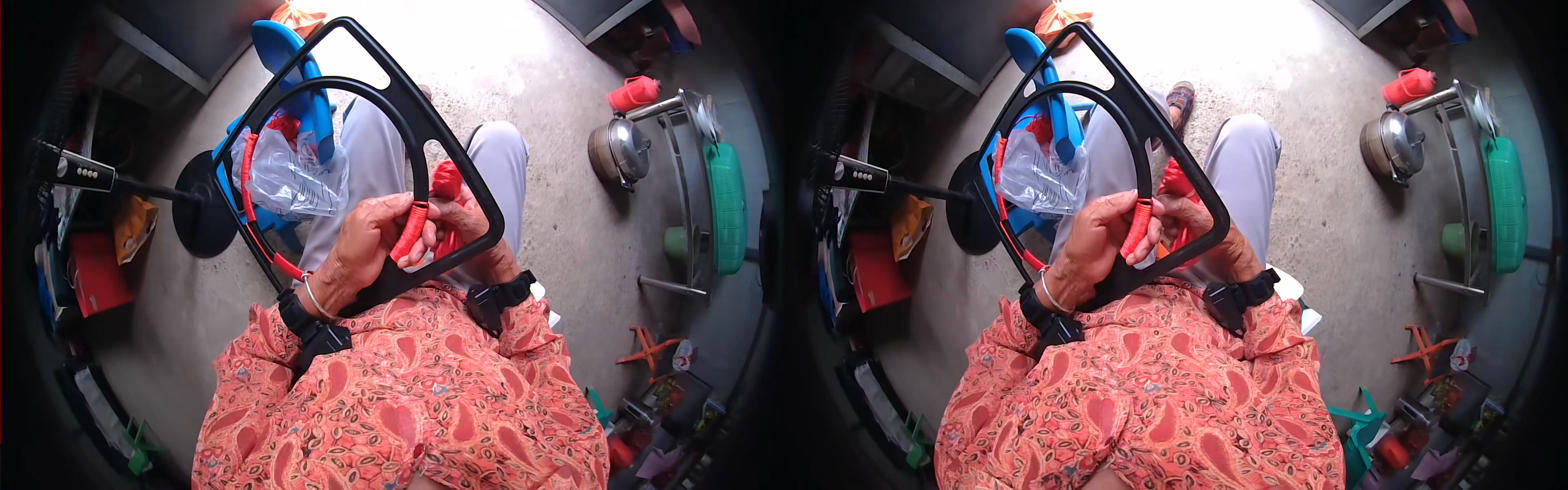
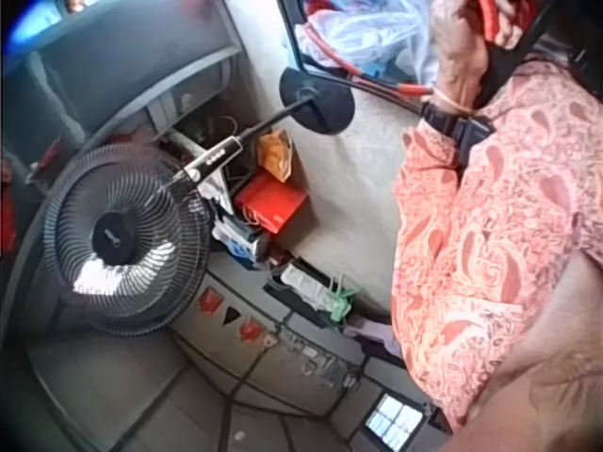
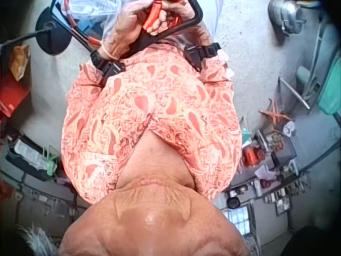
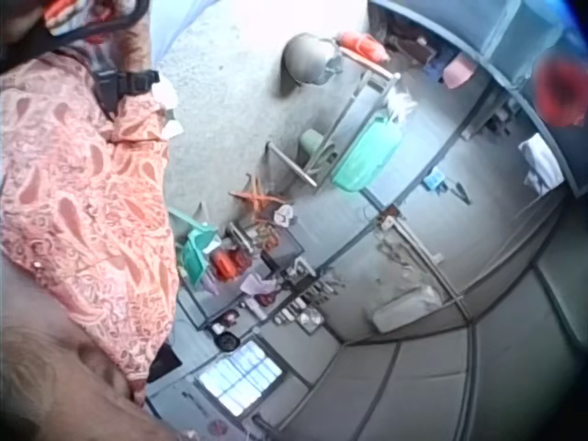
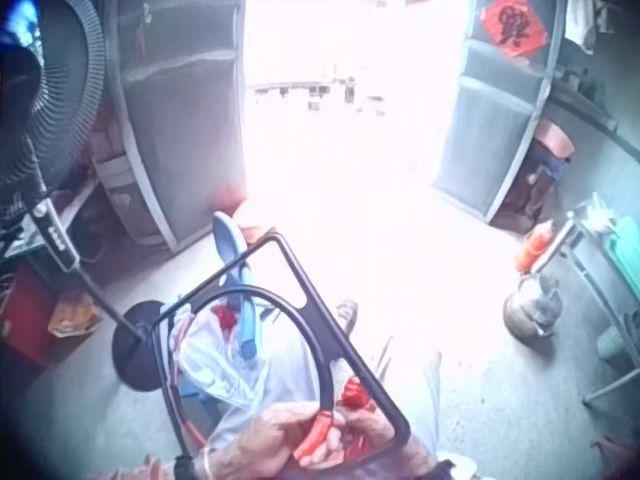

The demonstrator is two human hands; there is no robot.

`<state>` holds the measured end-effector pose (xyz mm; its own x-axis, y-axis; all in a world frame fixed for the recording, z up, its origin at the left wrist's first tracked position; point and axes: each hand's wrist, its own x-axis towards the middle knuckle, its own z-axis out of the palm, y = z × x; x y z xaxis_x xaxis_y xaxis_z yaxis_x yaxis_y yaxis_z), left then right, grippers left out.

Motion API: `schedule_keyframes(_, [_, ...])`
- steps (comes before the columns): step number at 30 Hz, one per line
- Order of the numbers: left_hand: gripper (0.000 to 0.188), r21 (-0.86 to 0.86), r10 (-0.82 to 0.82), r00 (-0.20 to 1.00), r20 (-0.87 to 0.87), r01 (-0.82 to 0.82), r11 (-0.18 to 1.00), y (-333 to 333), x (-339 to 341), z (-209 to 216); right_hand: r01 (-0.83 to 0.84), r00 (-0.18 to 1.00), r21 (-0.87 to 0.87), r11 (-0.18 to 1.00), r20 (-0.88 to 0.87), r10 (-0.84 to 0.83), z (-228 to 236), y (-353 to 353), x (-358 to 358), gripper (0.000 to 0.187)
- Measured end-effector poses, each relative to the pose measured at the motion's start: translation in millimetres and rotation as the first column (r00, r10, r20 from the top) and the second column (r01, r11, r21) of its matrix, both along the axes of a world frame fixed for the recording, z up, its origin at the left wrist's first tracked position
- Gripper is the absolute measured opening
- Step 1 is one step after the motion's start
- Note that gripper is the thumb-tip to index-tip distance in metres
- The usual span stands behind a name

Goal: Weaving red plastic rope onto a black plastic chair seat frame while sitting on a chair.

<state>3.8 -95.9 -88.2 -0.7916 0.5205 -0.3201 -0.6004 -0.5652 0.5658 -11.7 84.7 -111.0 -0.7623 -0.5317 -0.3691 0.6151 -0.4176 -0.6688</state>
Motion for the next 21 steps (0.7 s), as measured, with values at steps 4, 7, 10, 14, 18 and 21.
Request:
schedule_keyframes(4, [0.041,-0.02,0.01,0.997,0.08,-0.008,1.0,2,-2,-2,0.3,0.953,-0.037,0.953,0.048,-0.299,12,11,6,0.016])
schedule_keyframes(7, [0.03,-0.027,0.008,0.995,0.096,-0.005,1.0,4,-4,0,0.293,0.955,-0.005,0.956,-0.046,-0.293,11,21,7,0.014])
schedule_keyframes(10, [0.017,-0.062,0.04,0.996,0.083,-0.035,0.997,6,-4,2,0.276,0.961,-0.088,0.957,0.009,-0.276,11,20,9,0.016])
schedule_keyframes(14, [0.007,-0.206,0.111,0.992,0.056,-0.097,0.974,7,-3,6,0.247,0.969,-0.104,0.963,0.041,-0.244,9,20,9,0.016])
schedule_keyframes(18, [0.008,-0.285,0.186,0.98,-0.072,-0.199,0.938,-3,4,9,0.308,0.942,-0.257,0.916,0.22,-0.255,14,30,12,0.018])
schedule_keyframes(21, [0.013,-0.352,0.249,0.963,-0.102,-0.269,0.897,-10,13,21,0.27,0.962,-0.198,0.942,0.004,-0.275,31,20,19,0.031])
